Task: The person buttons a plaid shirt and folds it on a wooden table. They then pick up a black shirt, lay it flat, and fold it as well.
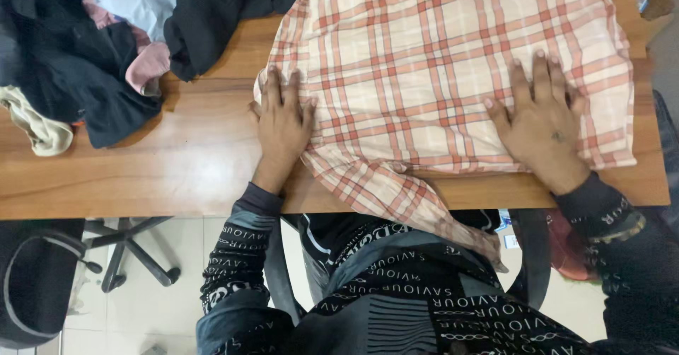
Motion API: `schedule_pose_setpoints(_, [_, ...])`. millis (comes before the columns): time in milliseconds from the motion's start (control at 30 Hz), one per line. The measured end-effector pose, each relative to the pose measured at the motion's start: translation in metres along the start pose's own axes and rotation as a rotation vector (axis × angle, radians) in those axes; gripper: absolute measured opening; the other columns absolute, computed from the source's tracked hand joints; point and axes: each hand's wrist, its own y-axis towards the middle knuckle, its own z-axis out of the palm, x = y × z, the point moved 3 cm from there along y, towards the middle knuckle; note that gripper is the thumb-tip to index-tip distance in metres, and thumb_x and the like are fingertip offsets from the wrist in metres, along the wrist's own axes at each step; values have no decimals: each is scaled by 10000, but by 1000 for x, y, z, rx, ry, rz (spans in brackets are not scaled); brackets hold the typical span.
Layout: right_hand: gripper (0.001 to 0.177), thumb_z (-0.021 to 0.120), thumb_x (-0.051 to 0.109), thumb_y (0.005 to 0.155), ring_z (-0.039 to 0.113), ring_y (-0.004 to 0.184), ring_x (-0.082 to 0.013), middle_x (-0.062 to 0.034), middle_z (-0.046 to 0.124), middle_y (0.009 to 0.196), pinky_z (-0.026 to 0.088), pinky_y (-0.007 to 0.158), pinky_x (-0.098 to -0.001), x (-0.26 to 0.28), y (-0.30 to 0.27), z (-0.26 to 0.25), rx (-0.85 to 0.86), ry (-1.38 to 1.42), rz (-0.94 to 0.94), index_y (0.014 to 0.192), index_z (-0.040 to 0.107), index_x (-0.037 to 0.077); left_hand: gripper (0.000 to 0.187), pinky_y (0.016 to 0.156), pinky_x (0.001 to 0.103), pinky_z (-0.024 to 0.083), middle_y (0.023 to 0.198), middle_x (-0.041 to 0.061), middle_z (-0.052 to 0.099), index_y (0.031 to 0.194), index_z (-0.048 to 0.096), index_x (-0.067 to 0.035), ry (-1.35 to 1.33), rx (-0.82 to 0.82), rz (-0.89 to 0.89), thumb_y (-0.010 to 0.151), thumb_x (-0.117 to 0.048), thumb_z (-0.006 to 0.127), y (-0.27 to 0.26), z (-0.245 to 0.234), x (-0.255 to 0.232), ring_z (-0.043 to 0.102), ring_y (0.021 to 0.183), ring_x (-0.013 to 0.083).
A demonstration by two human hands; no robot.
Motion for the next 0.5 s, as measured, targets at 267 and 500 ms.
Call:
schedule_pose_setpoints(267, [819,514,536,1079,273,1565,-497,-375,311,1644,311,1146,-639,43,-3,-27,66,137,-100,1574,434,-111,751,1273,700,270,1709,227,252,1644,335,-49,-125,8,259,1094,-496,584,-45,-3,-77,312,1597,377])
schedule_pose_setpoints(500, [821,483,554,1097,270,1549,-522,-401,292,1649,240,1136,-638,3,15,9,105,108,-85,1578,424,-109,1225,1112,760,109,1618,325,174,1577,292,-85,-36,90,385,705,-879,622,-80,1,-94,158,1519,485])
